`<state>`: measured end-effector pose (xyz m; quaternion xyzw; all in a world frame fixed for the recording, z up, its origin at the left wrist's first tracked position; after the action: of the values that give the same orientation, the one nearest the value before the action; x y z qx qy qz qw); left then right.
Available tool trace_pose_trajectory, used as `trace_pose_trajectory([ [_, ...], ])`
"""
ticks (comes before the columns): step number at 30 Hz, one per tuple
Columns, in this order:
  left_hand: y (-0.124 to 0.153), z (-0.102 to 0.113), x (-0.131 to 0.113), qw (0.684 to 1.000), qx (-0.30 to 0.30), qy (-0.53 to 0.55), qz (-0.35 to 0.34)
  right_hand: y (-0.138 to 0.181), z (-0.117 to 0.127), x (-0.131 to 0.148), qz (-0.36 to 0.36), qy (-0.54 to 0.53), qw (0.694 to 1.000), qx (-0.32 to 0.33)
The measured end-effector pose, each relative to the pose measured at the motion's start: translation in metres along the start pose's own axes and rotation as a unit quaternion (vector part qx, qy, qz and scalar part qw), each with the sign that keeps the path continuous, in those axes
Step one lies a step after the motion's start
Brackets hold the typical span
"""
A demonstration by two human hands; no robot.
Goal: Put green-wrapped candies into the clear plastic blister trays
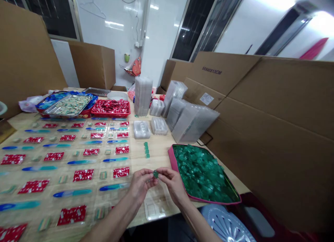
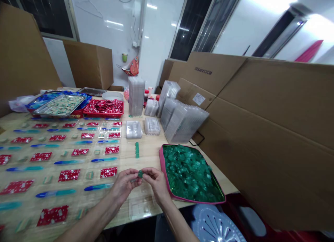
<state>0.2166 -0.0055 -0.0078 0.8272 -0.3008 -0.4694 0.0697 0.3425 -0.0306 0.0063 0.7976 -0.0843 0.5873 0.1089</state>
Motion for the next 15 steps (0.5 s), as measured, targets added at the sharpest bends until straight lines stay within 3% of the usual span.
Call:
trace_pose_trajectory([
  [6,0.005,-0.002,-0.01,0.997,-0.024,-0.048,-0.064,0.003,-0.001,-0.003,0.003,-0.015,1.0,-0.011],
  [15,0.003,0.0,-0.018,0.983,-0.046,-0.124,-0.127,0.005,-0.014,-0.014,-0.038,-0.143,0.988,-0.049],
])
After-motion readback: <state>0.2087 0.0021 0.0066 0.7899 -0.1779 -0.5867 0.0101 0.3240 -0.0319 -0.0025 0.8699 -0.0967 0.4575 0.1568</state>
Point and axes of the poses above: each hand's wrist, its own y-axis away from the middle knuckle, its own z-axis out of the back of the hand, x = y × z, the point moved 7 cm from there along -y, towards the middle knuckle, and after that the axes turned 10 degrees about -y, right-handed, at the moved point
